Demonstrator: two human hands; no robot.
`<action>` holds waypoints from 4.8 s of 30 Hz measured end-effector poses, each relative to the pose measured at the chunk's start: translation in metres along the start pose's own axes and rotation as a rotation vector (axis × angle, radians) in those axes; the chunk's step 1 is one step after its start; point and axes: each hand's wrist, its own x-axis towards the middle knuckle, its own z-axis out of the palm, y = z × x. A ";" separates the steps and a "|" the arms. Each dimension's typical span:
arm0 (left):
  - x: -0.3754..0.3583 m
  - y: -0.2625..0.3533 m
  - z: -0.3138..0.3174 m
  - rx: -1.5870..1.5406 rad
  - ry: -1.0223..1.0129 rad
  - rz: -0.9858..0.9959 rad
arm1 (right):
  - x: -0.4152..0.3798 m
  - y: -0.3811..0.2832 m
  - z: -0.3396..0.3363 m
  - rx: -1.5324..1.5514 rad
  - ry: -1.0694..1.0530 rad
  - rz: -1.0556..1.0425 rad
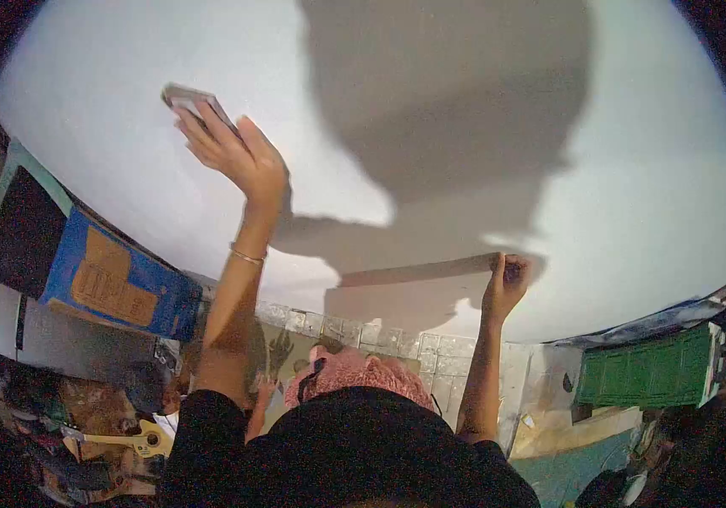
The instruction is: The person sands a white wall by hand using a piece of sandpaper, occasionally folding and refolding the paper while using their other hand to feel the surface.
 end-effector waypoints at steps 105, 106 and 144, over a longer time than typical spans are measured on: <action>-0.482 0.012 0.011 -0.522 -1.004 -1.209 | -0.105 0.251 0.047 0.215 -1.230 0.793; -0.503 -0.003 0.019 -0.595 -0.911 -1.075 | -0.110 0.268 0.053 0.242 -1.238 0.781; -0.747 -0.182 0.146 0.062 -0.060 -0.011 | -0.232 0.546 0.109 -0.429 0.310 -0.650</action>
